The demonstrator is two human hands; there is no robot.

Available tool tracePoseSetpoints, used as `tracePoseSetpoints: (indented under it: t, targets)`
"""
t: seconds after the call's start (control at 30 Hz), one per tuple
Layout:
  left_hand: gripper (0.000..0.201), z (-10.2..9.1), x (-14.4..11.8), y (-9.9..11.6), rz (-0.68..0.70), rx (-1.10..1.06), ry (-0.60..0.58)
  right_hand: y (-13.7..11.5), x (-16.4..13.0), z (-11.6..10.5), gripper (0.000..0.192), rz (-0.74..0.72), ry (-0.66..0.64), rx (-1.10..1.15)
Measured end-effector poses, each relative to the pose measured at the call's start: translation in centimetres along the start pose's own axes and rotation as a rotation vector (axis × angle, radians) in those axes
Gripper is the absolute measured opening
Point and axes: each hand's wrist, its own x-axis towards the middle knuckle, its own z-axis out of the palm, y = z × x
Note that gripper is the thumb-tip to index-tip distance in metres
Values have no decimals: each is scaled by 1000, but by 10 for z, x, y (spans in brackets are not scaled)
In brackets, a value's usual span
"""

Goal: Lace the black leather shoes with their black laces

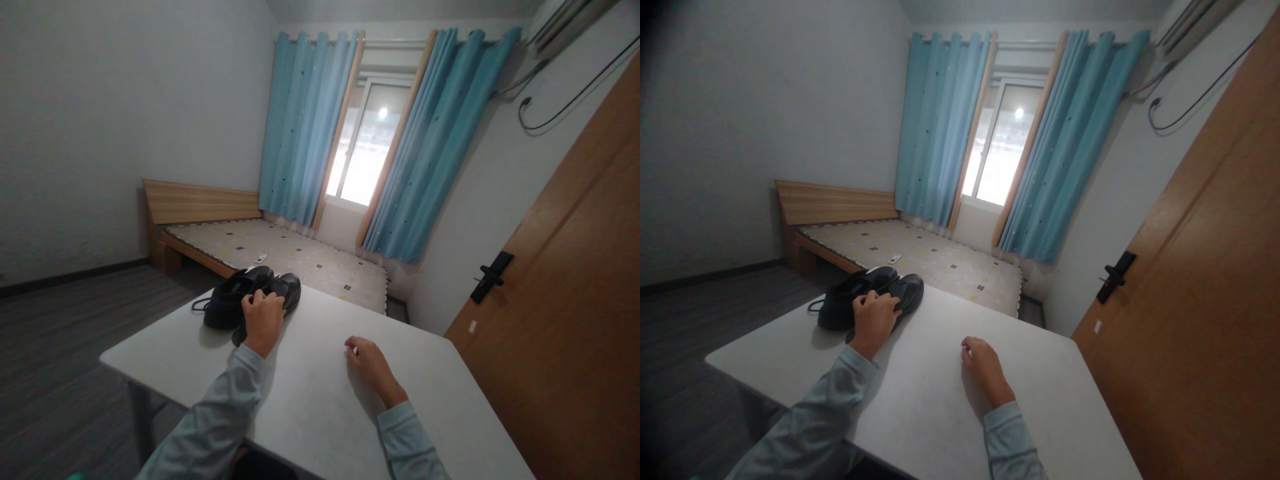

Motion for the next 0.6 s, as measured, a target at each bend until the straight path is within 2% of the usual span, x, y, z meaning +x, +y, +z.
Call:
tracePoseSetpoints:
  t: [0.33,0.6]
  targets:
    - [20,1,2,8,30,-48,181,2,0,2,26,-9,8,22]
    - [19,-3,-6,33,283,-140,310,4,0,0,27,-2,85,34]
